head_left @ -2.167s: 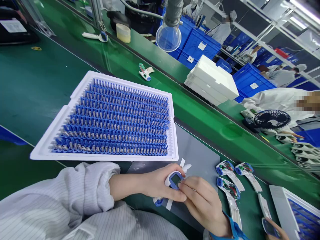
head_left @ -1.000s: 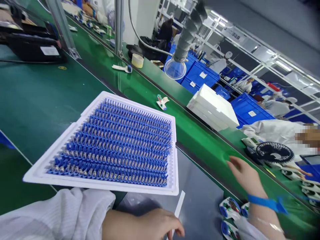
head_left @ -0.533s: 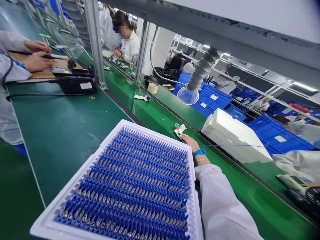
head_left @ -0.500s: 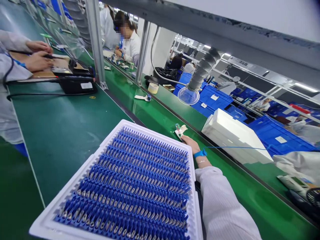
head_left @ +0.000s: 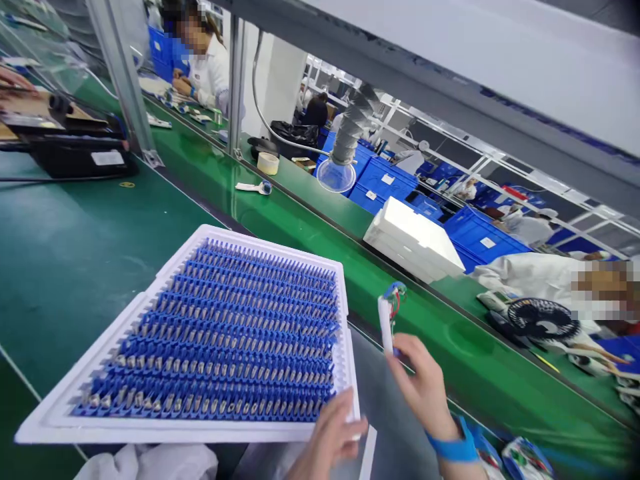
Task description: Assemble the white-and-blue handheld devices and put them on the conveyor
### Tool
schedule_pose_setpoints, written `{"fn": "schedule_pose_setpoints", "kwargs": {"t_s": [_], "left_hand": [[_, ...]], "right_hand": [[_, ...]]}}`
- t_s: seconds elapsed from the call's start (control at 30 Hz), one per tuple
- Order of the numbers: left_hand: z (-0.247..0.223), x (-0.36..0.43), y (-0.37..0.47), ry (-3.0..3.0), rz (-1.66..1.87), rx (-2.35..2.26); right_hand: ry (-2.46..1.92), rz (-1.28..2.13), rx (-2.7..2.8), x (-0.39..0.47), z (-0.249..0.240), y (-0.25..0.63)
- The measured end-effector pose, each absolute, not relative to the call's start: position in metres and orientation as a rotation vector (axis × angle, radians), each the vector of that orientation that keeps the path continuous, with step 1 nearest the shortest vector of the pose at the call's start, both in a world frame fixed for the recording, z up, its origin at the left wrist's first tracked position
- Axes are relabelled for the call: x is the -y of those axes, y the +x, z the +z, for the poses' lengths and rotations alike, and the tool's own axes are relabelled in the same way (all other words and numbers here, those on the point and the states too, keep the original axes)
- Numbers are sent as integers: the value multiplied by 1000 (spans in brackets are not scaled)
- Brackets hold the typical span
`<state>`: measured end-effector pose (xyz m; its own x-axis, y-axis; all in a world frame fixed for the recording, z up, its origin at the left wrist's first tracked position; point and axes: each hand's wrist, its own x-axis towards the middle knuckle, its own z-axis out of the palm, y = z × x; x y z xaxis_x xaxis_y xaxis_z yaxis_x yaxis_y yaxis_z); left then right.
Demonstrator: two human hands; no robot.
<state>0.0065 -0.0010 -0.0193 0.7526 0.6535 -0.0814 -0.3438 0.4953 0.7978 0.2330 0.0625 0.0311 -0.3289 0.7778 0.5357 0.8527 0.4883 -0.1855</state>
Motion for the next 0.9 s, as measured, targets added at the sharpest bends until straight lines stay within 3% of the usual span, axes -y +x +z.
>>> {"fn": "schedule_pose_setpoints", "kwargs": {"t_s": [0.13,0.3,0.47,0.67,0.9], "left_hand": [[-22,7,9,759,993,-366],[-10,4,3,658,883,-515],[-3,2,-4,765,1092,-550],[4,9,-4,444,769,-356],[1,19,-1,171,640,-296]], "right_hand": [[-1115,-63,2411,18,49,188],[-1020,100,2494,39,58,167],[-1113,204,2307,41,56,167],[-1154,232,2137,44,37,157],[-1110,120,2084,53,26,154]]}}
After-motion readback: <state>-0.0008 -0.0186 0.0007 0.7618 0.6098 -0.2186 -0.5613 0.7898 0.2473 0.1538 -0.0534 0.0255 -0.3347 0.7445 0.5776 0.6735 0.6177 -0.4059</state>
